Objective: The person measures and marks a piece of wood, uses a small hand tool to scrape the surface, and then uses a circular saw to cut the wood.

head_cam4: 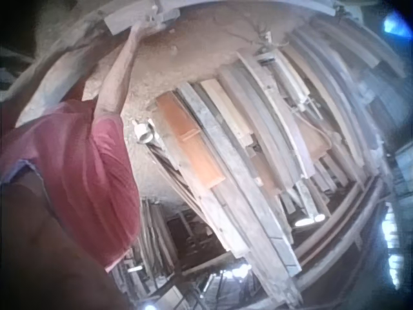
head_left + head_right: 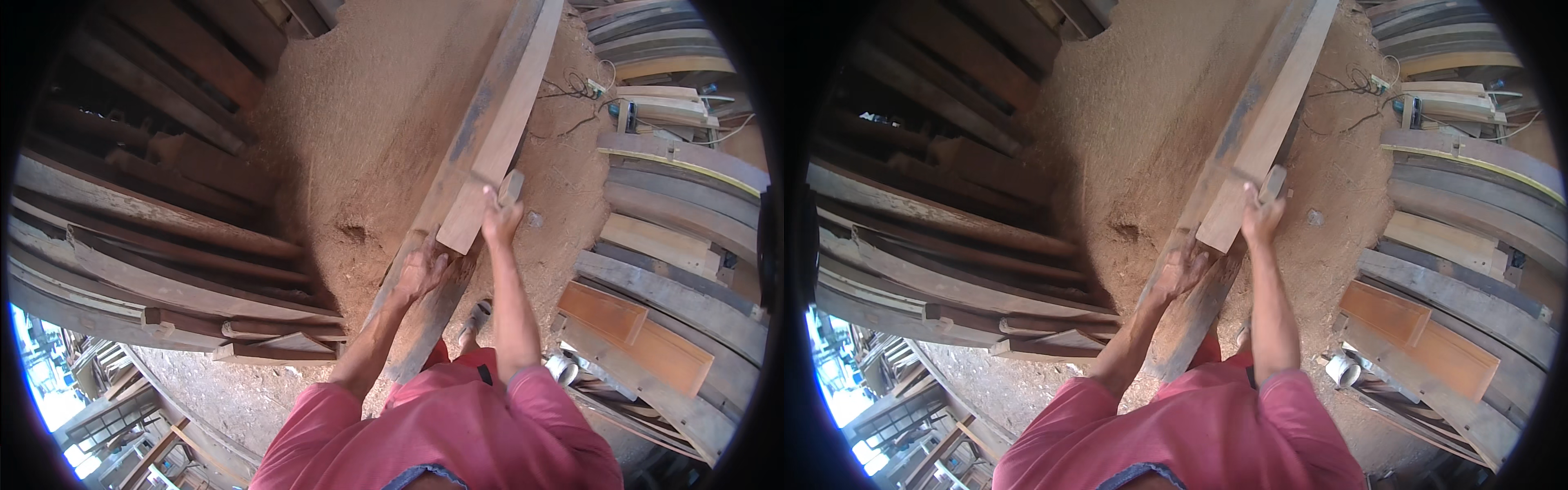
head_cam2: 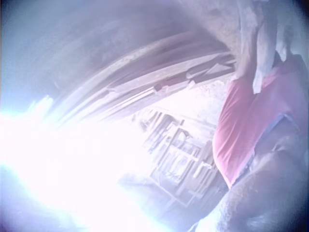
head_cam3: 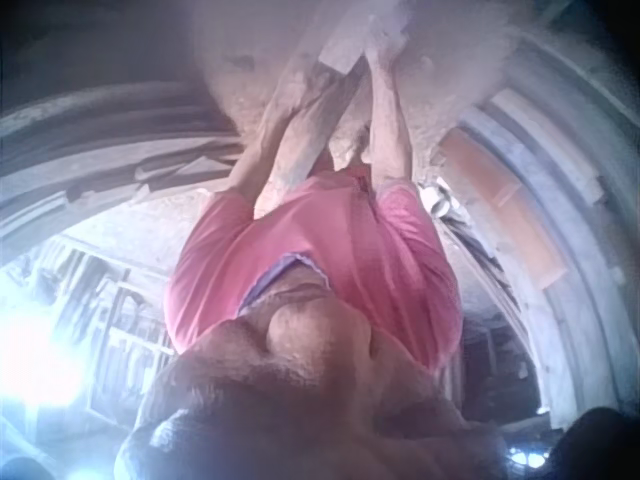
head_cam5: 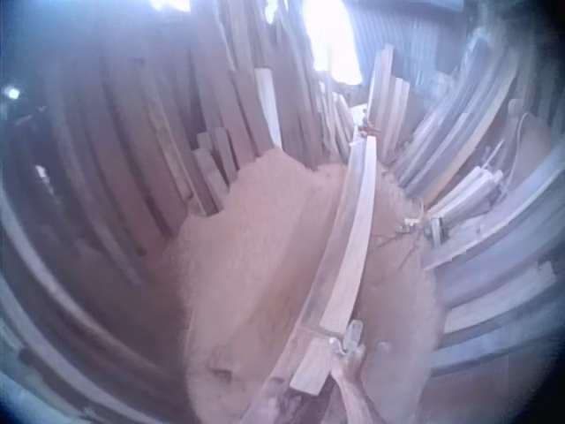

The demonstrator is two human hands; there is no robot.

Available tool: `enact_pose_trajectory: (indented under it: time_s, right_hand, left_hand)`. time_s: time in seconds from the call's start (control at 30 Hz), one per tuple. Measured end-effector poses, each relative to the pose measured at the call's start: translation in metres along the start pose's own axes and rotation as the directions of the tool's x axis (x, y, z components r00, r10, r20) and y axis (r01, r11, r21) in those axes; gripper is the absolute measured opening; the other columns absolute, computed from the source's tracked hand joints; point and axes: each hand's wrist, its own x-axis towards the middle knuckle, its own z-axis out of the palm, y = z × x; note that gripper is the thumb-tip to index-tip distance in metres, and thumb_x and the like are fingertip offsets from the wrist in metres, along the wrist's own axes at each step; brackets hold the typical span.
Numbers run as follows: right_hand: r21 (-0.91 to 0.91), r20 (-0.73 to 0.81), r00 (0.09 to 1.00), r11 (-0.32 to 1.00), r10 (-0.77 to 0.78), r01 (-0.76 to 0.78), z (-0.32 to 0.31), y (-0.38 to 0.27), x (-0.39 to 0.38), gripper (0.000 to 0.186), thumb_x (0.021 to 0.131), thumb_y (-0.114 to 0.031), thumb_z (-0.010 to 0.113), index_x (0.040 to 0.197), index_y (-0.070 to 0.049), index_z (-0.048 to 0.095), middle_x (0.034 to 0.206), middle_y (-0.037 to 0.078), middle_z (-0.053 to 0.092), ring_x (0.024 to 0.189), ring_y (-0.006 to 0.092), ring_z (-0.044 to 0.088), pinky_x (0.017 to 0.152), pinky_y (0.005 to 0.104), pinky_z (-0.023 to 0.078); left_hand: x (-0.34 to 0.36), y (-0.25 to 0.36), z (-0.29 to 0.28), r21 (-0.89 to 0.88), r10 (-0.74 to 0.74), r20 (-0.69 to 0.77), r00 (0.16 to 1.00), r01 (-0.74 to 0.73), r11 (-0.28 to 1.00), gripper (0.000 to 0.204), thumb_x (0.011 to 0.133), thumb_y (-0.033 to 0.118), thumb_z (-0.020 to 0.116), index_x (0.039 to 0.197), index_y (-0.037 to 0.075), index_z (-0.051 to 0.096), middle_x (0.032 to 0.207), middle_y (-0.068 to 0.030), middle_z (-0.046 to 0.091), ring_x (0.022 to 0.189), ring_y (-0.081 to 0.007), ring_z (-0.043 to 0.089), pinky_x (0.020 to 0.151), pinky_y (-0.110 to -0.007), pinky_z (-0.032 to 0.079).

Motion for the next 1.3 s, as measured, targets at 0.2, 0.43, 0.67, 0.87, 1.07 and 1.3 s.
enact_pose_trajectory:
  time_s: [0.2,0.43,0.67,0.87,1.07,1.3]
  right_hand:
    - [0.043,0.036,0.995,0.995,-0.092,0.090,-0.010,0.031,0.011,0.037,0.092,-0.016,0.075,0.114,0.008,0.058,0.104,0.016,0.065,0.094,0.0282,0.063,0.084,0.0394,0.051]
    - [0.071,0.156,0.988,0.997,-0.002,-0.009,-0.022,0.004,-0.116,0.055,0.089,-0.008,0.075,0.136,0.003,0.048,0.118,0.018,0.061,0.109,0.0313,0.062,0.092,0.0406,0.051]
    - [0.038,0.003,0.993,0.992,-0.119,0.119,0.005,0.028,-0.018,0.059,0.084,-0.003,0.077,0.135,0.007,0.049,0.124,0.023,0.062,0.114,0.0354,0.063,0.097,0.0441,0.049]
    - [0.045,0.027,0.998,0.998,-0.056,0.055,0.004,0.029,0.090,0.060,0.083,-0.001,0.078,0.135,0.007,0.049,0.123,0.022,0.062,0.114,0.0340,0.062,0.100,0.0421,0.049]
    - [-0.013,0.060,0.990,0.991,0.130,-0.130,-0.011,-0.015,0.074,0.070,0.079,-0.011,0.084,0.136,0.006,0.047,0.128,0.023,0.060,0.117,0.0321,0.061,0.100,0.0410,0.049]
    - [-0.119,-0.049,0.986,0.981,-0.161,0.154,0.005,0.036,0.058,0.058,0.078,0.001,0.080,0.127,0.004,0.050,0.116,0.016,0.062,0.113,0.0284,0.061,0.099,0.0388,0.049]
  left_hand:
    - [0.012,0.007,0.001,0.019,0.170,-0.099,0.980,-0.169,0.985,0.063,0.096,0.019,0.058,0.155,0.008,0.036,0.112,-0.0284,0.068,0.105,-0.0480,0.065,0.093,-0.053,0.051]
    - [0.013,-0.011,-0.009,-0.028,0.152,0.039,0.988,-0.151,0.988,0.052,0.096,0.014,0.059,0.147,0.005,0.049,0.136,-0.0270,0.058,0.126,-0.0423,0.057,0.104,-0.047,0.048]
    - [0.022,-0.006,-0.009,-0.124,-0.009,0.003,1.000,0.010,0.992,0.064,0.099,0.040,0.061,0.151,0.007,0.046,0.138,-0.0276,0.058,0.130,-0.0460,0.053,0.111,-0.046,0.042]
    - [0.028,0.012,-0.014,-0.098,-0.025,0.019,1.000,0.027,0.995,0.064,0.098,0.040,0.062,0.150,0.006,0.047,0.125,-0.0275,0.066,0.122,-0.0411,0.061,0.108,-0.045,0.045]
    - [0.055,0.060,-0.037,0.075,-0.111,0.095,0.989,0.104,0.992,0.052,0.098,0.038,0.056,0.133,0.000,0.059,0.120,-0.0283,0.067,0.118,-0.0435,0.063,0.103,-0.049,0.049]
    - [0.087,0.087,0.026,0.227,-0.158,-0.368,0.916,0.253,0.940,0.037,0.101,0.036,0.049,0.103,0.000,0.059,0.096,-0.0301,0.069,0.095,-0.0465,0.068,0.084,-0.055,0.055]
